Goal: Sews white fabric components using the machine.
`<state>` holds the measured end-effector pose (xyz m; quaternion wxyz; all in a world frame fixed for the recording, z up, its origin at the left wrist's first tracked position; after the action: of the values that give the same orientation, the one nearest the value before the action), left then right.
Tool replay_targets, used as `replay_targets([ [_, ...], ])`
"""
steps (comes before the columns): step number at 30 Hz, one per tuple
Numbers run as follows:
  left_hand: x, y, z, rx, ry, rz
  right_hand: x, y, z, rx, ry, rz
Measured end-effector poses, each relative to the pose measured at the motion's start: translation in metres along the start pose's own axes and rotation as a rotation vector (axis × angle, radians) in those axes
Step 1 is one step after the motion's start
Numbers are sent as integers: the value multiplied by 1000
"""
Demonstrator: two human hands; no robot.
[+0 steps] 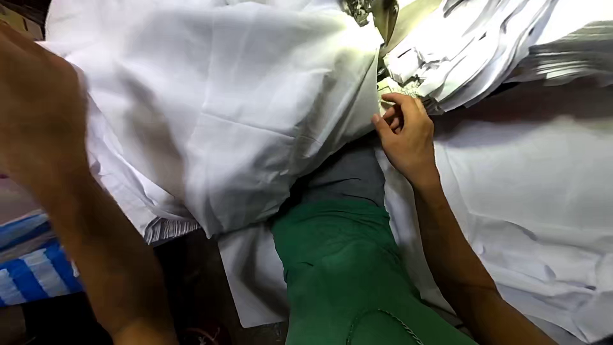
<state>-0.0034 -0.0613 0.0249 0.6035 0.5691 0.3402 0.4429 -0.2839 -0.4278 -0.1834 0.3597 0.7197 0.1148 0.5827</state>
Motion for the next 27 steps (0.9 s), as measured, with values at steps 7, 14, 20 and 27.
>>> replay_targets([
  [7,-247,-173,-187,-3,-722,-83,14,2,18,33,239,269],
  [14,-224,-169,-170,-12,-559,-112,6,5,9,97,192,722],
  [20,-221,-102,-183,130,-690,-392,8,25,2,51,190,761],
  [27,-241,-20,-181,140,-669,-982,14,29,-6,55,238,648],
])
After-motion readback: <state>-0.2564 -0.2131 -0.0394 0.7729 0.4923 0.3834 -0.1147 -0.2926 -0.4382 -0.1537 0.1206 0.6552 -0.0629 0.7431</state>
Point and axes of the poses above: each hand's wrist, its own z-axis towards the middle knuckle, its own y-axis out of the back of the hand, x = y × z, the point moved 7 cm from there along z, towards the middle knuckle, and after that the axes turned 15 degrees about x, right-handed, at the moved point
